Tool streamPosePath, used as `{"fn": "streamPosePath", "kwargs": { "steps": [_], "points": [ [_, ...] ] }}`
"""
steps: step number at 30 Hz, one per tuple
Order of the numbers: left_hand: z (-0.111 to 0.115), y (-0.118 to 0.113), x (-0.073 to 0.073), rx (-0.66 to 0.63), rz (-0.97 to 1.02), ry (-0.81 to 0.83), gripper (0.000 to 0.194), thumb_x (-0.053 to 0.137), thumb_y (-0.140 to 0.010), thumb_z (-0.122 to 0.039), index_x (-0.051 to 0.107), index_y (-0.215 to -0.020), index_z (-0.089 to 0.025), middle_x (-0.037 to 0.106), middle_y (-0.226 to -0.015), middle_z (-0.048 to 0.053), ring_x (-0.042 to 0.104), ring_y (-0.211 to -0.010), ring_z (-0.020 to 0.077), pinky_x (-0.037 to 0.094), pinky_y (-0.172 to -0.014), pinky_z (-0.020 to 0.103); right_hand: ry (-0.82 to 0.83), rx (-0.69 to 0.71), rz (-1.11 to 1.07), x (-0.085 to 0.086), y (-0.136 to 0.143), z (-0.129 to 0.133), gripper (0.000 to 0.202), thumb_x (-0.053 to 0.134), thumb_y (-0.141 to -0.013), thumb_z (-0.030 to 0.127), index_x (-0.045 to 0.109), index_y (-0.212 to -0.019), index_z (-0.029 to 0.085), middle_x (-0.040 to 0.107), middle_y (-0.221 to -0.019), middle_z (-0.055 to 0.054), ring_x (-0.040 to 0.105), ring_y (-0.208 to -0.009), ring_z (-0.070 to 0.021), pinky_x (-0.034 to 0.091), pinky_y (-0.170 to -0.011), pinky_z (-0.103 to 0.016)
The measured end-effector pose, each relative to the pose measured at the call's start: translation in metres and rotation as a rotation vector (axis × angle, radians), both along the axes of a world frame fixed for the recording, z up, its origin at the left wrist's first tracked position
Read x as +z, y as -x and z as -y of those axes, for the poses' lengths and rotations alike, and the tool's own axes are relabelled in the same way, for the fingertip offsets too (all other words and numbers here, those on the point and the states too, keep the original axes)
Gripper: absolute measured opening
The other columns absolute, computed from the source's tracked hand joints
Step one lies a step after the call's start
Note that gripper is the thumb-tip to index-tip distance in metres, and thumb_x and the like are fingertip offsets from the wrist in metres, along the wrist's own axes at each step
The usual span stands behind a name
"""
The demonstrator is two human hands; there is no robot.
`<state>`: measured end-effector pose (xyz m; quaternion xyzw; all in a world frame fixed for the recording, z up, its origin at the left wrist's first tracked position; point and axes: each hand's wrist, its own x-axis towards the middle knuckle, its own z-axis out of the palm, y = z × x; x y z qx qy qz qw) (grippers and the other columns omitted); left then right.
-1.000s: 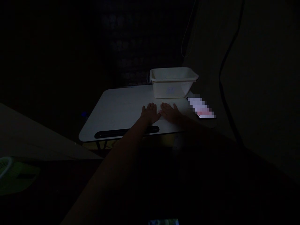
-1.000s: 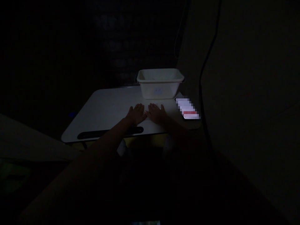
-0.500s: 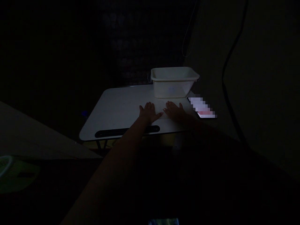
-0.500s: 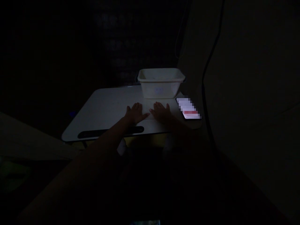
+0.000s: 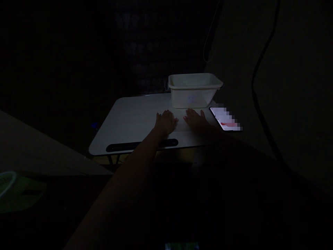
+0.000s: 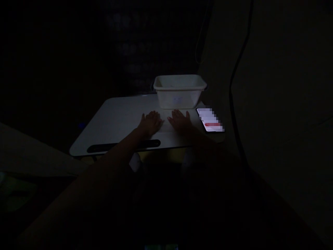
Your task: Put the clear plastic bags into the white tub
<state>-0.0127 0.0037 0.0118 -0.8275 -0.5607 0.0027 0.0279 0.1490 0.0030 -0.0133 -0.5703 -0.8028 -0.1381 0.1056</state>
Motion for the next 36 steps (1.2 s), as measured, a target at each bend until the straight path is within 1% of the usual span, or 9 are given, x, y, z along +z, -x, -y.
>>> {"fn": "streamPosePath", "kwargs": {
  "steps": [3, 6, 10, 13, 16, 22, 29, 33, 36],
  "points": [
    [0.002, -0.006, 0.0, -0.092, -0.003, 0.018, 0.055, 0.006, -0.084, -0.036, 0.021, -0.129, -0.007, 0.019, -0.137, 0.011, 0.013, -0.126, 0.0192, 0.013, -0.1, 0.04, 0.032, 0.051, -0.004, 0.004, 0.01, 0.002, 0.047, 0.014, -0.086, 0.03, 0.037, -0.122, 0.01, 0.035, -0.13, -0.016, 0.029, -0.12, -0.0222, 0.02, -0.093, -0.055],
    [0.005, -0.01, 0.0, -0.115, -0.008, 0.059, 0.054, 0.009, -0.084, -0.035, 0.02, -0.129, -0.006, 0.018, -0.138, 0.011, 0.013, -0.126, 0.0191, 0.015, -0.1, 0.038, 0.089, 0.114, 0.035, 0.006, 0.014, 0.004, 0.05, 0.012, -0.086, 0.032, 0.034, -0.123, 0.008, 0.032, -0.131, -0.017, 0.027, -0.122, -0.0226, 0.021, -0.093, -0.054],
    [0.006, -0.01, -0.001, -0.089, -0.012, 0.094, 0.057, 0.01, -0.084, -0.038, 0.017, -0.13, -0.006, 0.015, -0.138, 0.011, 0.011, -0.126, 0.0201, 0.014, -0.1, 0.04, 0.127, 0.093, 0.059, 0.003, 0.011, 0.004, 0.05, 0.013, -0.086, 0.035, 0.035, -0.123, 0.011, 0.031, -0.132, -0.016, 0.028, -0.121, -0.0232, 0.023, -0.092, -0.053],
    [0.005, -0.01, -0.001, -0.062, -0.023, 0.1, 0.058, 0.01, -0.083, -0.04, 0.016, -0.131, -0.006, 0.014, -0.139, 0.011, 0.009, -0.127, 0.0212, 0.013, -0.1, 0.042, 0.1, 0.104, 0.097, -0.001, 0.009, 0.002, 0.051, 0.011, -0.086, 0.035, 0.034, -0.124, 0.01, 0.03, -0.133, -0.017, 0.028, -0.121, -0.0243, 0.023, -0.091, -0.055],
    [0.006, -0.01, -0.001, -0.032, -0.02, 0.1, 0.06, 0.01, -0.082, -0.042, 0.015, -0.131, -0.007, 0.013, -0.139, 0.012, 0.008, -0.126, 0.0237, 0.012, -0.099, 0.045, 0.065, 0.104, 0.125, -0.004, 0.008, 0.001, 0.051, 0.011, -0.086, 0.036, 0.033, -0.124, 0.011, 0.031, -0.132, -0.016, 0.028, -0.121, -0.0247, 0.025, -0.091, -0.053],
    [0.005, -0.01, -0.001, 0.026, -0.015, 0.116, 0.065, 0.008, -0.08, -0.049, 0.013, -0.131, -0.008, 0.011, -0.139, 0.014, 0.006, -0.127, 0.0247, 0.012, -0.098, 0.048, 0.008, 0.059, 0.1, -0.008, 0.008, 0.0, 0.05, 0.014, -0.086, 0.036, 0.035, -0.124, 0.012, 0.034, -0.131, -0.014, 0.031, -0.119, -0.0272, 0.027, -0.089, -0.054],
    [0.004, -0.008, 0.0, 0.045, -0.017, 0.111, 0.073, 0.009, -0.078, -0.054, 0.013, -0.131, -0.005, 0.011, -0.138, 0.015, 0.006, -0.127, 0.0253, 0.012, -0.098, 0.05, 0.047, 0.011, 0.051, -0.008, 0.002, -0.001, 0.05, 0.013, -0.086, 0.035, 0.034, -0.123, 0.009, 0.033, -0.131, -0.018, 0.03, -0.12, -0.0257, 0.025, -0.089, -0.057],
    [0.005, -0.008, 0.0, 0.051, -0.017, 0.107, 0.073, 0.008, -0.078, -0.055, 0.013, -0.131, -0.005, 0.011, -0.138, 0.015, 0.005, -0.127, 0.0253, 0.012, -0.098, 0.049, 0.06, -0.005, 0.085, -0.005, -0.004, 0.002, 0.045, 0.017, -0.086, 0.032, 0.038, -0.121, 0.014, 0.034, -0.131, -0.015, 0.028, -0.12, -0.0258, 0.025, -0.089, -0.056],
    [0.005, -0.008, -0.001, 0.051, -0.022, 0.109, 0.072, 0.008, -0.078, -0.055, 0.012, -0.131, -0.006, 0.011, -0.138, 0.015, 0.004, -0.127, 0.0252, 0.012, -0.098, 0.049, 0.063, -0.024, 0.086, -0.005, -0.004, 0.004, 0.046, 0.015, -0.086, 0.033, 0.039, -0.121, 0.014, 0.034, -0.131, -0.015, 0.028, -0.12, -0.0252, 0.025, -0.09, -0.054]
  ]
}}
